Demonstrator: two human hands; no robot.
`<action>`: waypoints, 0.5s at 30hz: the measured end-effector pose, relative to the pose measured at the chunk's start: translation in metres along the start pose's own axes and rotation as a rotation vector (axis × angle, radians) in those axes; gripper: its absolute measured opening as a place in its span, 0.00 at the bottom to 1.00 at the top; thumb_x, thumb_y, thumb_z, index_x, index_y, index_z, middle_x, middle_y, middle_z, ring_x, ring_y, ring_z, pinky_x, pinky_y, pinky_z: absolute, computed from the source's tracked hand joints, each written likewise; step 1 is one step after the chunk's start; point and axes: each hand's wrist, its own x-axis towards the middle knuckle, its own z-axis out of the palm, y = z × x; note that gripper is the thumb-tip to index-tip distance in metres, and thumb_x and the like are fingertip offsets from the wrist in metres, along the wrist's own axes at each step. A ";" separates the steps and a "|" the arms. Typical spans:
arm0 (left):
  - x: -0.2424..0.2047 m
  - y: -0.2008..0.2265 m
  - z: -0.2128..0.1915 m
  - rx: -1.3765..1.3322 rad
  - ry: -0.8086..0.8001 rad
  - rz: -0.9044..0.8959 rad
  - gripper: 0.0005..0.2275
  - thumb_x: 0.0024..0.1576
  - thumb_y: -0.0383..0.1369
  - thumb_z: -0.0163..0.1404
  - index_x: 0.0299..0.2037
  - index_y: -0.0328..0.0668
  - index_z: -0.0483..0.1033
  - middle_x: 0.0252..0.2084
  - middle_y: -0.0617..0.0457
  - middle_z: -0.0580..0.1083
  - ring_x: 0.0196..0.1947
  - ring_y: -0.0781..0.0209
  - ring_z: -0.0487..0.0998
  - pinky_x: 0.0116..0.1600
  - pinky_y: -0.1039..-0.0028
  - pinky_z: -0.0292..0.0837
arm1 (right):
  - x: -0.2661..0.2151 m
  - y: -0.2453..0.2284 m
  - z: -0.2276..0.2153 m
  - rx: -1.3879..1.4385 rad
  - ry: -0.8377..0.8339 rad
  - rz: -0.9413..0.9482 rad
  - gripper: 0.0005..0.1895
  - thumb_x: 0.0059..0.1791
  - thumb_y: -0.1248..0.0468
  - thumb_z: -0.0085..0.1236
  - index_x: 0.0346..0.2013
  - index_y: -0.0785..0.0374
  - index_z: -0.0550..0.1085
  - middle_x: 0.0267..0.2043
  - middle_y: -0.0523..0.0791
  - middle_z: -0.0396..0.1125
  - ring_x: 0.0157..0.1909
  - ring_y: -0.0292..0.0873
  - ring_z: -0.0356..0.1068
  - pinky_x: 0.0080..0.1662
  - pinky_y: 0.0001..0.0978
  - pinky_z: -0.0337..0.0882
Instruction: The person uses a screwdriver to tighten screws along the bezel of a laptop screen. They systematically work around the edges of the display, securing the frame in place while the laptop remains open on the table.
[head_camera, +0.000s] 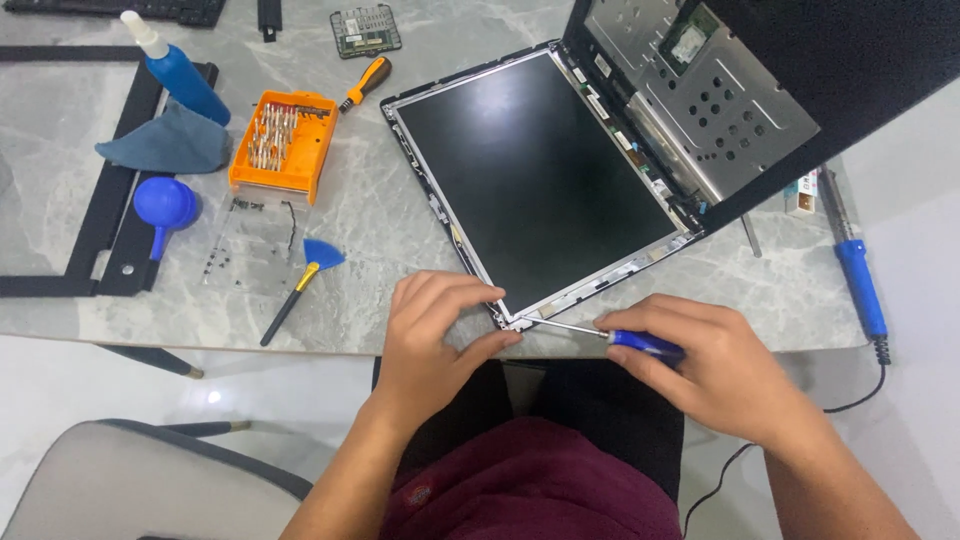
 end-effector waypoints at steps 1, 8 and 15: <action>0.001 -0.002 -0.001 0.011 -0.012 0.015 0.17 0.45 0.40 0.63 0.41 0.47 0.74 0.41 0.57 0.75 0.42 0.61 0.74 0.50 0.70 0.60 | -0.001 0.000 -0.002 -0.002 0.020 0.003 0.12 0.45 0.59 0.55 0.41 0.56 0.76 0.34 0.41 0.72 0.32 0.39 0.72 0.37 0.28 0.70; 0.078 -0.038 -0.013 0.038 -0.093 0.080 0.19 0.52 0.41 0.56 0.50 0.41 0.71 0.43 0.51 0.74 0.46 0.54 0.73 0.54 0.65 0.61 | -0.020 0.017 -0.039 -0.081 0.287 0.107 0.12 0.46 0.61 0.54 0.41 0.62 0.75 0.40 0.46 0.73 0.41 0.42 0.73 0.46 0.29 0.69; 0.236 -0.107 0.045 -0.123 -0.122 0.047 0.20 0.57 0.35 0.52 0.56 0.44 0.59 0.48 0.52 0.71 0.46 0.62 0.71 0.47 0.69 0.64 | -0.053 0.050 -0.060 0.199 0.544 0.508 0.12 0.50 0.65 0.47 0.47 0.64 0.69 0.36 0.47 0.69 0.34 0.38 0.69 0.42 0.27 0.68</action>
